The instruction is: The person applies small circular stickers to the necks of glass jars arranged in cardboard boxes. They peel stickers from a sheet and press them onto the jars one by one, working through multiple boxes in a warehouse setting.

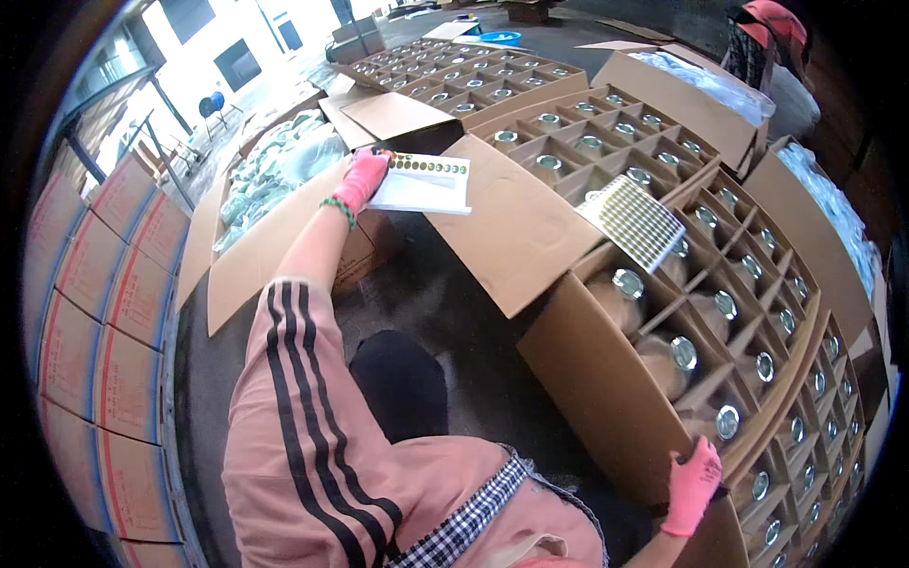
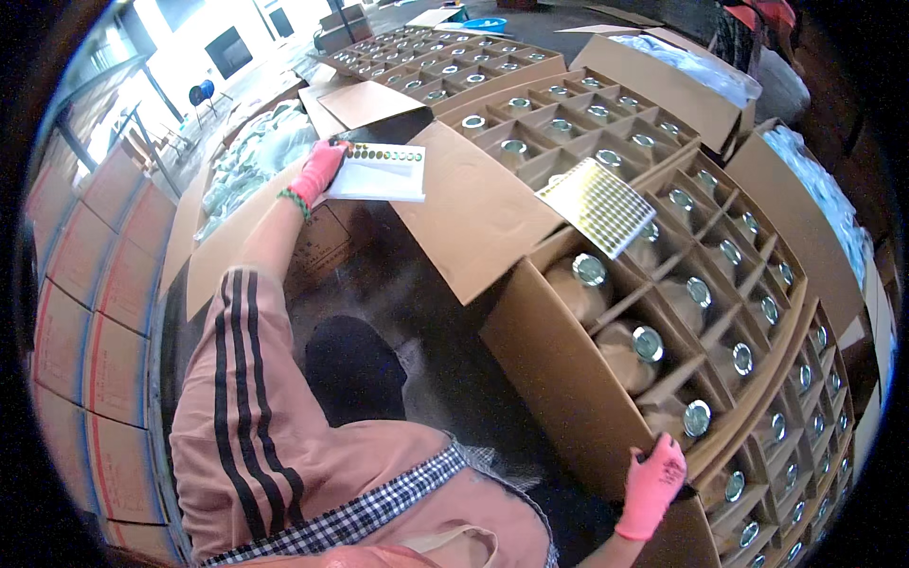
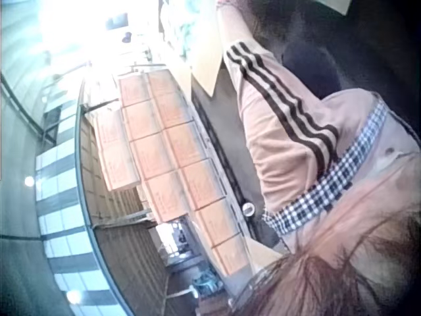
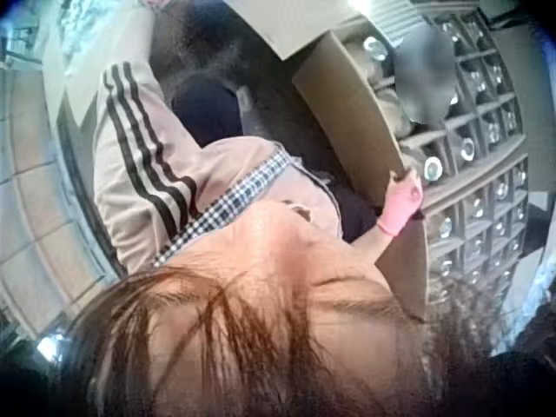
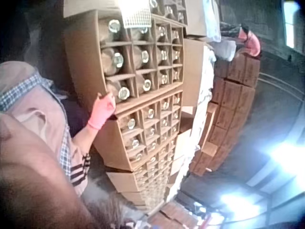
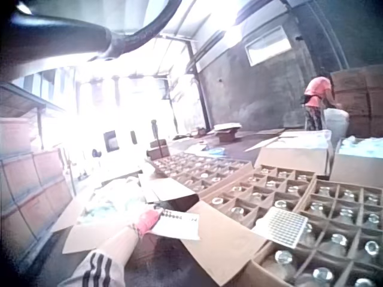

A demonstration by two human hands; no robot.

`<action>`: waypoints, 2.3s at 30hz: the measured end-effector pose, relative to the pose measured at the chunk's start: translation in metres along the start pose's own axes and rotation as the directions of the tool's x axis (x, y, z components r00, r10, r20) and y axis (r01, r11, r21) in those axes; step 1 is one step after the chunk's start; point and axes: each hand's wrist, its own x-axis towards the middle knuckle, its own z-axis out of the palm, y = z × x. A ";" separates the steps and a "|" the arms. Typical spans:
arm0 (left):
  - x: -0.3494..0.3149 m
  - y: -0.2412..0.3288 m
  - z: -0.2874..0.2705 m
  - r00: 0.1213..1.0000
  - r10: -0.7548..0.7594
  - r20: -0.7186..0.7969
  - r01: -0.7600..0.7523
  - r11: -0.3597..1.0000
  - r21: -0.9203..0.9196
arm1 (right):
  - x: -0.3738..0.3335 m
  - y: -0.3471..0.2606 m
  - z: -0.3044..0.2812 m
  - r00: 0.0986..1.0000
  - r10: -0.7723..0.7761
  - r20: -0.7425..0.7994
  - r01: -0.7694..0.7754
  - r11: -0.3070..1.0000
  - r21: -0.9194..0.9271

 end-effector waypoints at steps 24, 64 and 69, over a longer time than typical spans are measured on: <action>0.082 -0.234 0.011 0.767 0.598 0.235 -0.590 0.510 0.626 | 0.189 -0.290 0.068 0.981 -0.190 -0.043 0.189 0.981 -0.033; -0.187 0.166 0.217 -0.111 0.891 -0.439 -0.423 -0.442 -0.791 | 0.296 -0.166 0.017 0.691 0.507 0.516 -0.715 0.374 0.590; -0.184 0.166 0.221 -0.120 0.863 -0.490 -0.404 -0.493 -0.770 | 0.298 -0.181 0.013 0.724 0.508 0.466 -0.690 0.533 0.491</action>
